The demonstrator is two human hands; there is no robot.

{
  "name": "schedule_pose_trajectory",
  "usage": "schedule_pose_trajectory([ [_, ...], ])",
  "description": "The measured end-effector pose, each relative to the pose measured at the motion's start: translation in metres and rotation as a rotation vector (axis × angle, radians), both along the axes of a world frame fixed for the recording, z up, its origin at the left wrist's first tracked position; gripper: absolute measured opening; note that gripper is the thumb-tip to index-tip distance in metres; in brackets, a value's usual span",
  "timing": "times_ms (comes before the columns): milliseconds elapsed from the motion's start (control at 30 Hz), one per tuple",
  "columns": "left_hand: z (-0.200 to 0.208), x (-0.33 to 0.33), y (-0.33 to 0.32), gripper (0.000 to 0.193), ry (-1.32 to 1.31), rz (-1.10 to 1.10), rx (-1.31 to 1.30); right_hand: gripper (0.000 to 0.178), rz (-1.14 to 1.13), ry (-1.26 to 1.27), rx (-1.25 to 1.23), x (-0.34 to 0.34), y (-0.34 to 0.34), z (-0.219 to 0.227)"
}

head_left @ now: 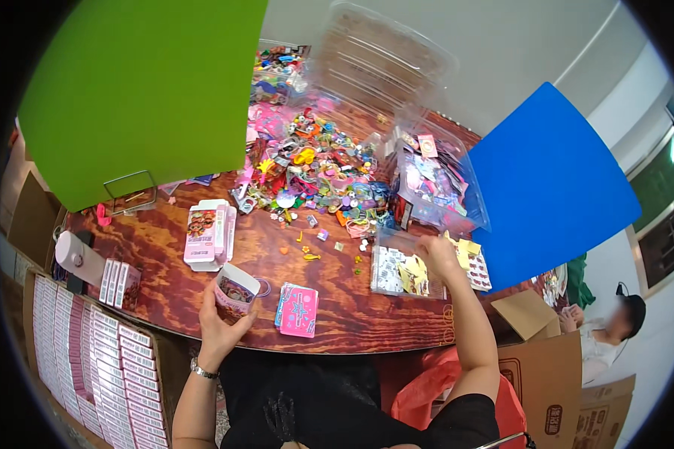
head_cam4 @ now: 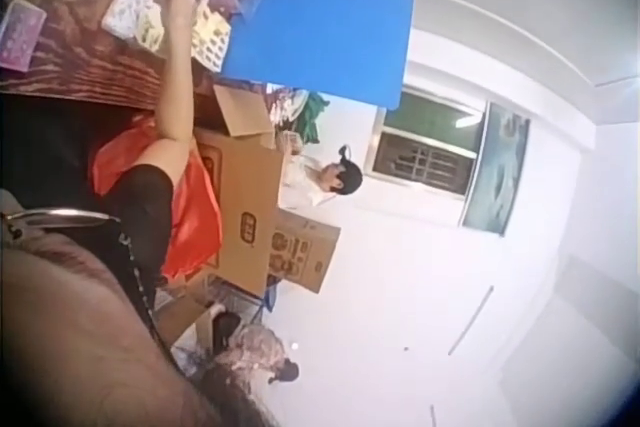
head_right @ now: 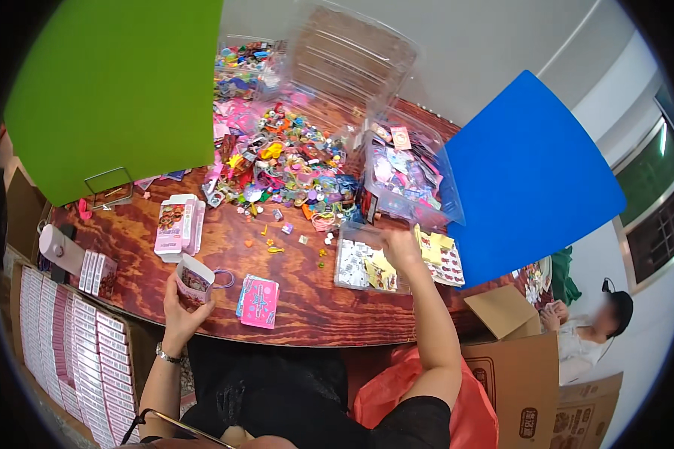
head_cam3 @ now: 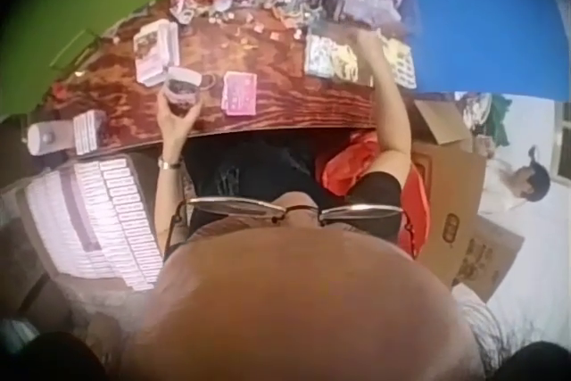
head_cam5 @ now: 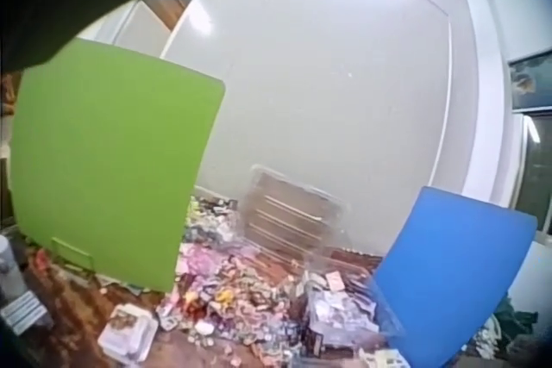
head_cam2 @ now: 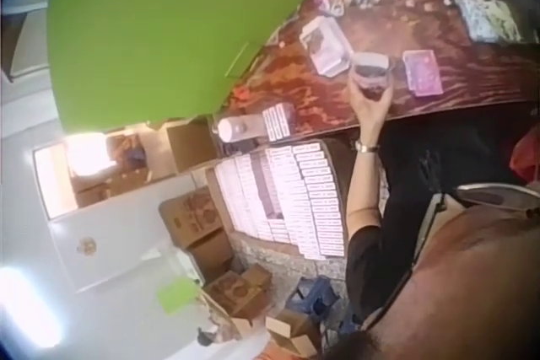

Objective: Placing small colorful plastic pieces from a pile into pink plastic containers.

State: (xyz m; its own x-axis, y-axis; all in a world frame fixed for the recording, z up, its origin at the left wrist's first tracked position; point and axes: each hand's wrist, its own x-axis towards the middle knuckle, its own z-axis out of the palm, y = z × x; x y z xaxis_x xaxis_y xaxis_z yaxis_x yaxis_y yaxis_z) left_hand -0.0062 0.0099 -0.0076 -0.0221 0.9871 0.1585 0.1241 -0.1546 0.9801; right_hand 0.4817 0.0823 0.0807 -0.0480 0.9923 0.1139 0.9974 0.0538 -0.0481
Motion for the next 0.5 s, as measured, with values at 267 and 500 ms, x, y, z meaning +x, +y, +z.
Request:
schedule_pose_trajectory([
  [267, 0.006, 0.006, -0.002, 0.079, 0.04, -0.003, 0.017, 0.033, -0.24, -0.004, -0.226, 0.033, -0.016, -0.077],
  [500, 0.003, 0.009, 0.001, 0.08, 0.07, -0.004, 0.034, 0.031, -0.229, 0.044, -0.242, 0.04, -0.015, -0.058],
])
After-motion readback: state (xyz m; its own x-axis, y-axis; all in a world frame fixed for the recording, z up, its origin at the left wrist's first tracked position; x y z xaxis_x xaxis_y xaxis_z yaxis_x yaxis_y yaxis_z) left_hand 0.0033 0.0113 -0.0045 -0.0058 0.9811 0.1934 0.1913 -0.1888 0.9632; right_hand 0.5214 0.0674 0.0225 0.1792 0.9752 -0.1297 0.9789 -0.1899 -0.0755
